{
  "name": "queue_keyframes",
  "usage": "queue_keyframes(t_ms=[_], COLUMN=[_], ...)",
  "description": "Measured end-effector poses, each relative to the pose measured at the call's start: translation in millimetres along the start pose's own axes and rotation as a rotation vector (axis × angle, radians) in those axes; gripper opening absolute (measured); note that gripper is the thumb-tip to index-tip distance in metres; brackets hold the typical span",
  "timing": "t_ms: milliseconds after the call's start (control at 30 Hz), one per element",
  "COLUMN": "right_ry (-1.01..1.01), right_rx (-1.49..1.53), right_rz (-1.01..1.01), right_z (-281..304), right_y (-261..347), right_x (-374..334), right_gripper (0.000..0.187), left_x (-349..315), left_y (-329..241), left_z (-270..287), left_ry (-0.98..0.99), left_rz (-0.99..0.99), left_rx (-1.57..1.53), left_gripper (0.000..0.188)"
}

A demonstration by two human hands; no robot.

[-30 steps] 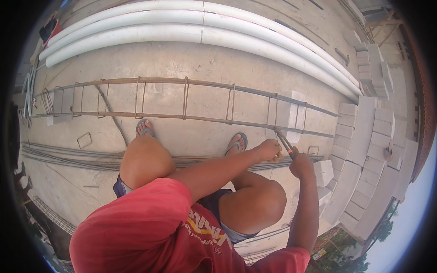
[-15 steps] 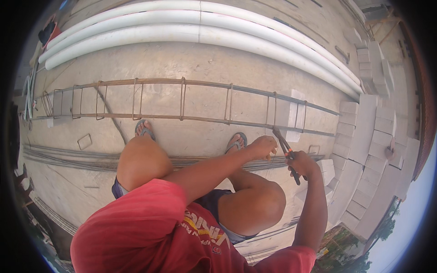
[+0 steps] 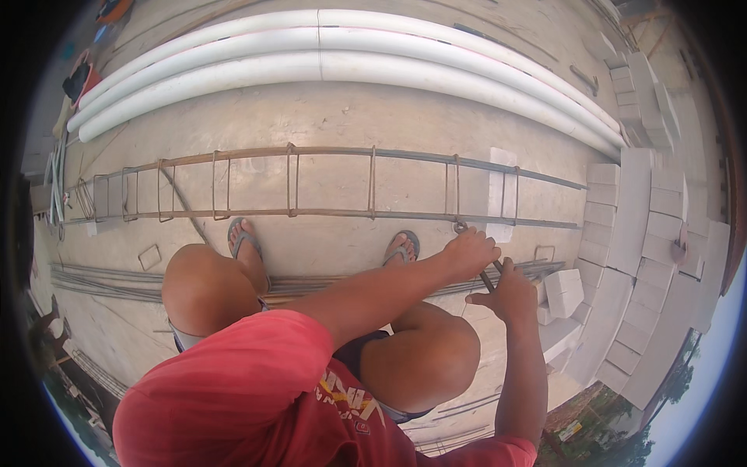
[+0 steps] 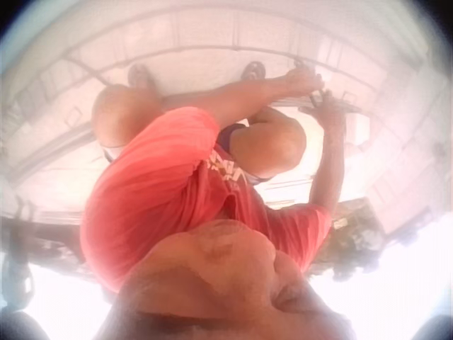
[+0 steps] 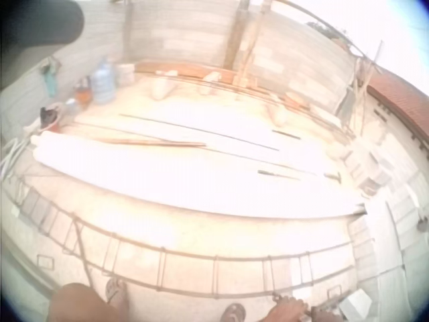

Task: The person assembles a rebar cage by tying intersecting steel bars with wire. They use pliers to twist and secure the wire at each joint, working along the length of the cage on a rooftop construction site.

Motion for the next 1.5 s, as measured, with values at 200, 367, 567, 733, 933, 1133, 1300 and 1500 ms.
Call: queue_keyframes(t_ms=[200, 367, 567, 733, 933, 1133, 1300, 1500], right_ry=[-0.389, -0.448, -0.243, 0.179, 0.738, -0.432, -0.614, -0.493], right_rx=[-0.599, -0.618, -0.738, -0.343, 0.768, -0.47, -0.806, -0.71], right_rz=[-0.078, 0.196, 0.21, -0.002, -0.17, -0.044, 0.365, 0.382], right_z=[17.8, 74.7, 110.9, 85.0, -20.4, 69.7, 129.5, 123.1], right_y=[-0.3, -1.2, 19.8, 3.8, -27.8, 23.9, 59.7, 34.4], right_x=[14.5, 54.9, 92.6, 68.1, 27.4, -0.5, 52.1, 69.6], right_gripper=[0.02, 0.006, 0.009, 0.015, 0.037, 0.016, 0.008, 0.007], left_x=[28.4, 49.7, 62.9, 28.6, -2.6, 22.6, 53.7, 66.4], left_y=[8.8, 30.9, 57.1, 26.9, -15.3, 12.1, 69.2, 65.9], left_z=[4.9, 22.0, 31.2, 32.4, 2.7, 24.6, 53.7, 37.2], left_ry=[-0.028, 0.04, 0.162, -0.18, -0.227, -0.194, -0.116, 0.061], left_rz=[0.185, 0.332, 0.455, 0.231, -0.027, 0.162, 0.304, 0.305], left_rx=[-0.181, -0.334, -0.437, -0.277, -0.065, -0.312, -0.683, -0.716], left_gripper=[0.016, 0.023, 0.028, 0.025, 0.026, 0.026, 0.03, 0.033])
Point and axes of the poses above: each hand's wrist, its own x-axis towards the middle knuckle, its own z-axis out of the back of the hand, y = z × x, the point moved 6 cm from there along x, towards the middle knuckle, and after that the axes turned 6 degrees about y, right-handed, at the moved point
